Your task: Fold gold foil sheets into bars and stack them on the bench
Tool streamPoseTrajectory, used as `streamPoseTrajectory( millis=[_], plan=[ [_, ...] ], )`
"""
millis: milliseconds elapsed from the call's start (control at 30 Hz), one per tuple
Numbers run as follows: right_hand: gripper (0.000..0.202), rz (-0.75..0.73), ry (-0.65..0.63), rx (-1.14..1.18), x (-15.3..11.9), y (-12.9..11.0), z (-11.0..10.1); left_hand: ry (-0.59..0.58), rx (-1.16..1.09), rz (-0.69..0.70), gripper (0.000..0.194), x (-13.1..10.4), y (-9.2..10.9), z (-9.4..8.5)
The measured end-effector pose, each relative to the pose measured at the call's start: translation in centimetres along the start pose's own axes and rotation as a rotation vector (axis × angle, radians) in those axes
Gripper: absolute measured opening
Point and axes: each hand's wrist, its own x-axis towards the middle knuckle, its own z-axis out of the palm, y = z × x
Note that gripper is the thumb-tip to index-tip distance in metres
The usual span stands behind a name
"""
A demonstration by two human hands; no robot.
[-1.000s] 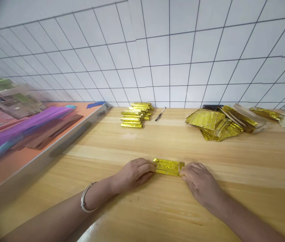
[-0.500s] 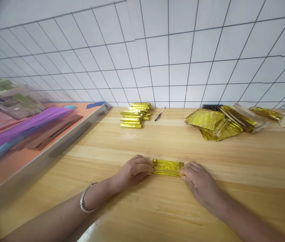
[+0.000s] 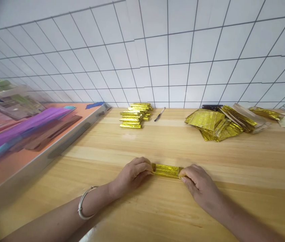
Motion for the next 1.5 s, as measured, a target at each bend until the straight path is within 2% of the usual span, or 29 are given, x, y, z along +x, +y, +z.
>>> streamPoseTrajectory(
  millis=[267, 600, 733, 1033, 1233, 1500],
  plan=[
    [0.013, -0.056, -0.018, 0.003, -0.1, 0.3, 0.0, -0.029, 0.015, -0.003, 0.011, -0.1, -0.5, 0.2],
    [0.012, 0.106, 0.021, -0.009, 0.6, 0.2, 0.2, -0.004, 0.101, -0.056, 0.012, 0.6, -0.1, -0.1],
    [0.013, 0.100, 0.048, -0.049, 1.0, -0.1, 0.2, -0.003, 0.153, -0.059, 0.011, 0.7, 0.0, 0.1],
    [0.012, 0.131, 0.115, -0.110, 1.3, -0.3, 0.8, 0.037, 0.209, -0.161, 0.009, 1.5, 0.3, 0.8],
    [0.014, 0.100, 0.169, -0.174, 1.4, 0.1, 0.9, 0.064, 0.171, -0.210, 0.007, 1.6, 0.3, 1.0],
    [0.014, 0.008, 0.165, -0.287, 1.6, 0.6, 0.7, 0.056, 0.230, -0.202, 0.011, 1.5, 0.3, 0.9]
  ],
)
